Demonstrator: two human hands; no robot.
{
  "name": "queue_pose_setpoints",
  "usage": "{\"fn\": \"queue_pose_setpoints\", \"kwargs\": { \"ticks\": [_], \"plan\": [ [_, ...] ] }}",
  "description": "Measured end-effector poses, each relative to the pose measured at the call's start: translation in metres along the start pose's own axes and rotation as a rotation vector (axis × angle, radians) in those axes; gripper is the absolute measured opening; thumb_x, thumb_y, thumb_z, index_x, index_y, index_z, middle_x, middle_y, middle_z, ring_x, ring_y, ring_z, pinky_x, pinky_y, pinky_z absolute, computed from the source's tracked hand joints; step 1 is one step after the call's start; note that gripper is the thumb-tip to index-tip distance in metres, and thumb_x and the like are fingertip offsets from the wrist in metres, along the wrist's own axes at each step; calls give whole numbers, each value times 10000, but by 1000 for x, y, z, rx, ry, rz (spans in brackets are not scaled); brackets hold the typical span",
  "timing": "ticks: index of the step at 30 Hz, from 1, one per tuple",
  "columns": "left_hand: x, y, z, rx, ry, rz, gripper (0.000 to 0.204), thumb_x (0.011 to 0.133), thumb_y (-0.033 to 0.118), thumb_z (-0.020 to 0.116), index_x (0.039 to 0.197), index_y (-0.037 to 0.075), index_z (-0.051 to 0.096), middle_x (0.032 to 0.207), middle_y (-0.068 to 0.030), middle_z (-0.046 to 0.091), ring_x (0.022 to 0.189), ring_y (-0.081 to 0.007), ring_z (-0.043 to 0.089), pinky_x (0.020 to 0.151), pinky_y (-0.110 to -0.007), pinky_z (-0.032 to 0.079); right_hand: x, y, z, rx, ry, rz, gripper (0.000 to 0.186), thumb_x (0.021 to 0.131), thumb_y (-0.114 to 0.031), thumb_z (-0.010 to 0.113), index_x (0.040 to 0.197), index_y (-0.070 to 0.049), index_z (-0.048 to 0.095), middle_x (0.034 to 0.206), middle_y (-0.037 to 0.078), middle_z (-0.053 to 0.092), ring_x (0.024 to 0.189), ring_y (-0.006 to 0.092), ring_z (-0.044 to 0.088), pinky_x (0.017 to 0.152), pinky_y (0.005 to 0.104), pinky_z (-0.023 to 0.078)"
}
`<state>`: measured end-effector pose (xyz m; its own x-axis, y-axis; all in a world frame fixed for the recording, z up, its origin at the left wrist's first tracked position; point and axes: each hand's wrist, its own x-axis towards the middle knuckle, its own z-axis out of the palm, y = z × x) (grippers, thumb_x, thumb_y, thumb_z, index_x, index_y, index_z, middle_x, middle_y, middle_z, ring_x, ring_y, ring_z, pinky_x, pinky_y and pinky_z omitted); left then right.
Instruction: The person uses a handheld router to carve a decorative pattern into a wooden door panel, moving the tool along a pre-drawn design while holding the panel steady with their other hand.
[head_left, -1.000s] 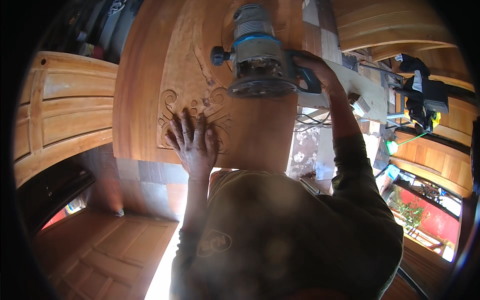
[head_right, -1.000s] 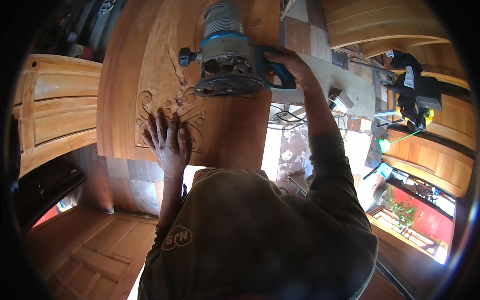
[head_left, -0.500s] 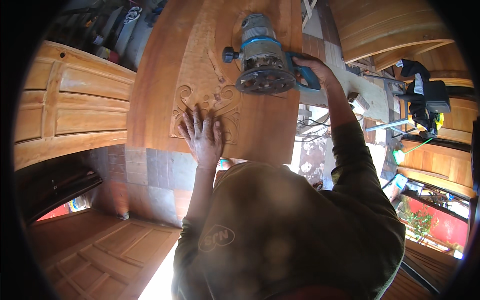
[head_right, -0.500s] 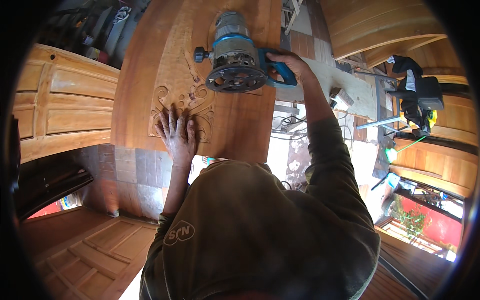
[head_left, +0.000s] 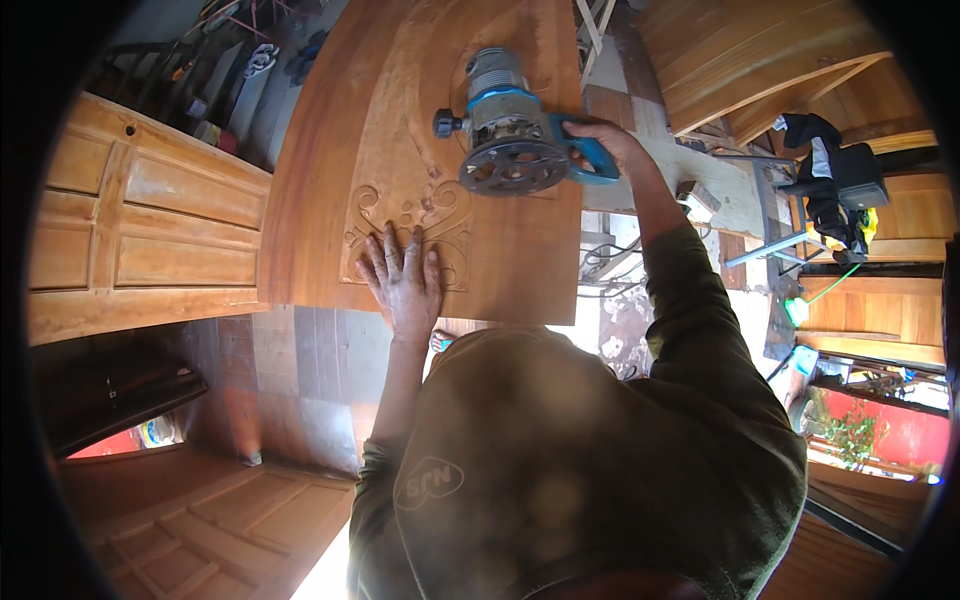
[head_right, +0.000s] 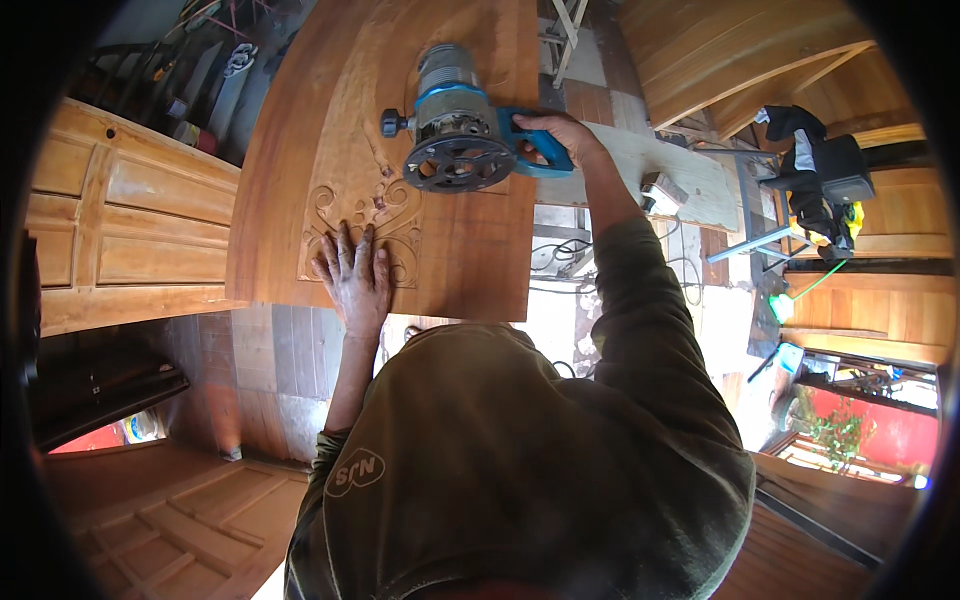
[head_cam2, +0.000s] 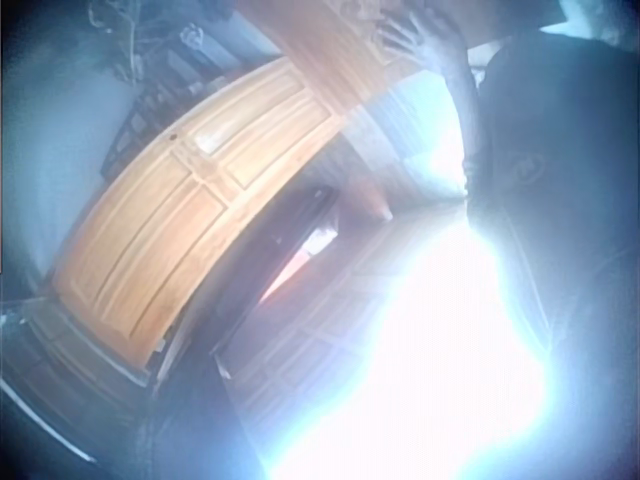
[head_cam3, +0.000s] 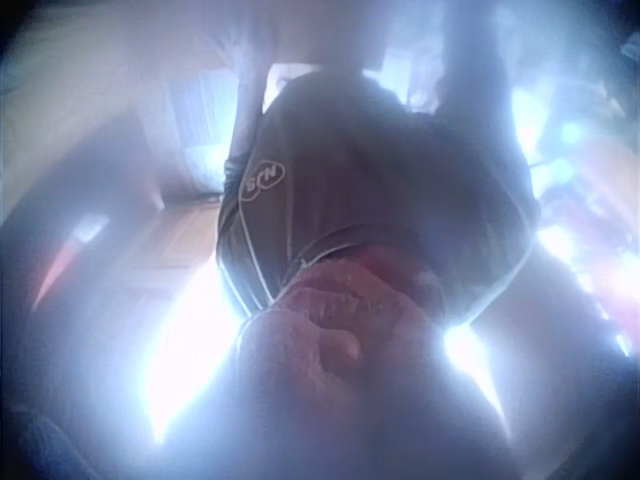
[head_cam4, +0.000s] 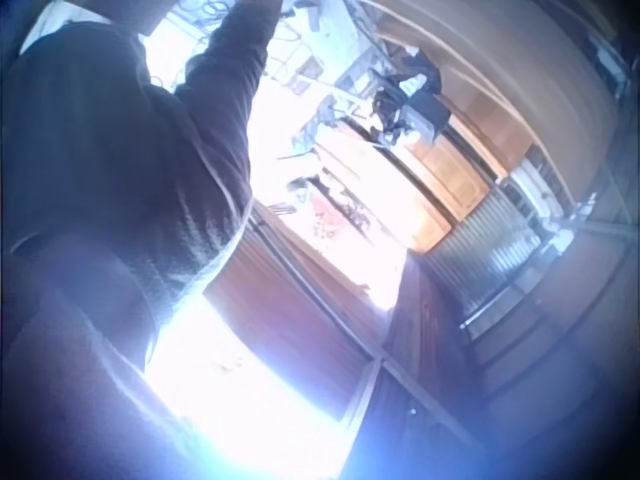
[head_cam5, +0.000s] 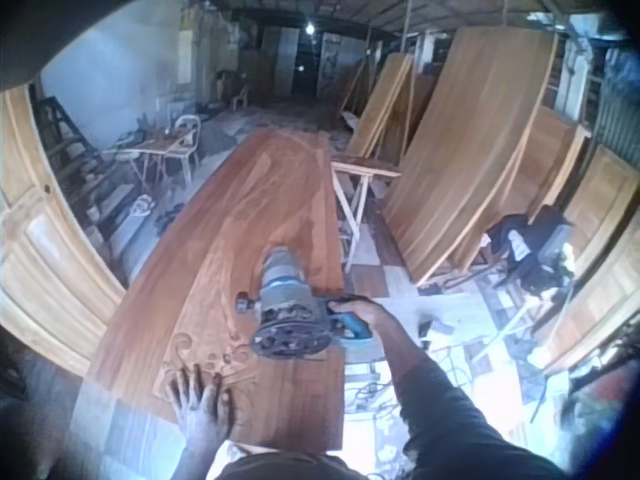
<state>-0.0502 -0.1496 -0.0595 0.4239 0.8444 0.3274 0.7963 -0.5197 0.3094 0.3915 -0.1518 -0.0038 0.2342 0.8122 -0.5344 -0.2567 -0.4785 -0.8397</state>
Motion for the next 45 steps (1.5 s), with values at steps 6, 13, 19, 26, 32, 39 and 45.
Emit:
{"fn": "queue_pose_setpoints", "kwargs": {
  "ticks": [6,13,19,26,32,39,45],
  "plan": [
    [1,1,3,-3,14,1,440,1029,400,540,1416,213,634,1611,-169,423,1516,-458,296,1239,-640,123,-4,-1,2,30,23,38,342,919,-321,802,1021,-25,665,771,107,656,611,181,633,530,270,486],
    [2,1,3,37,-33,-17,474,1045,430,500,1450,210,611,1618,-173,411,1525,-457,277,1240,-637,110,-6,-4,5,41,16,36,348,908,-313,814,1030,-20,671,799,105,675,656,192,659,611,291,531],
    [7,6,2,32,-38,-18,475,1048,430,495,1460,220,604,1613,-179,416,1521,-457,283,1239,-636,115,-6,-2,2,87,-16,-1,436,871,-310,852,1145,-10,695,982,95,676,839,166,662,755,316,645],
    [10,10,-1,34,-54,-26,477,1045,423,504,1480,243,581,1609,-173,424,1521,-453,288,1237,-633,125,1,1,-4,3,-15,-39,521,869,-314,849,1254,-22,657,1028,92,697,853,172,668,737,335,635],
    [12,11,0,45,-55,-29,482,1040,416,511,1489,249,571,1608,-168,428,1523,-447,292,1235,-633,128,1,1,-6,-22,-11,-50,665,854,-357,857,1359,-20,585,1078,88,701,867,160,671,688,310,574],
    [12,11,2,78,-51,-20,485,1041,418,505,1493,252,566,1604,-166,435,1518,-449,302,1231,-638,136,-4,-4,-2,-40,-24,-46,647,854,-362,856,1348,-34,599,1121,84,697,880,169,671,720,315,576],
    [11,12,2,76,-44,-15,474,1046,418,497,1480,247,583,1600,-168,441,1512,-451,313,1228,-639,146,-1,-1,-5,-18,-15,-43,739,866,-341,845,1433,-3,514,1100,107,698,866,167,678,740,303,568]
  ]
}}
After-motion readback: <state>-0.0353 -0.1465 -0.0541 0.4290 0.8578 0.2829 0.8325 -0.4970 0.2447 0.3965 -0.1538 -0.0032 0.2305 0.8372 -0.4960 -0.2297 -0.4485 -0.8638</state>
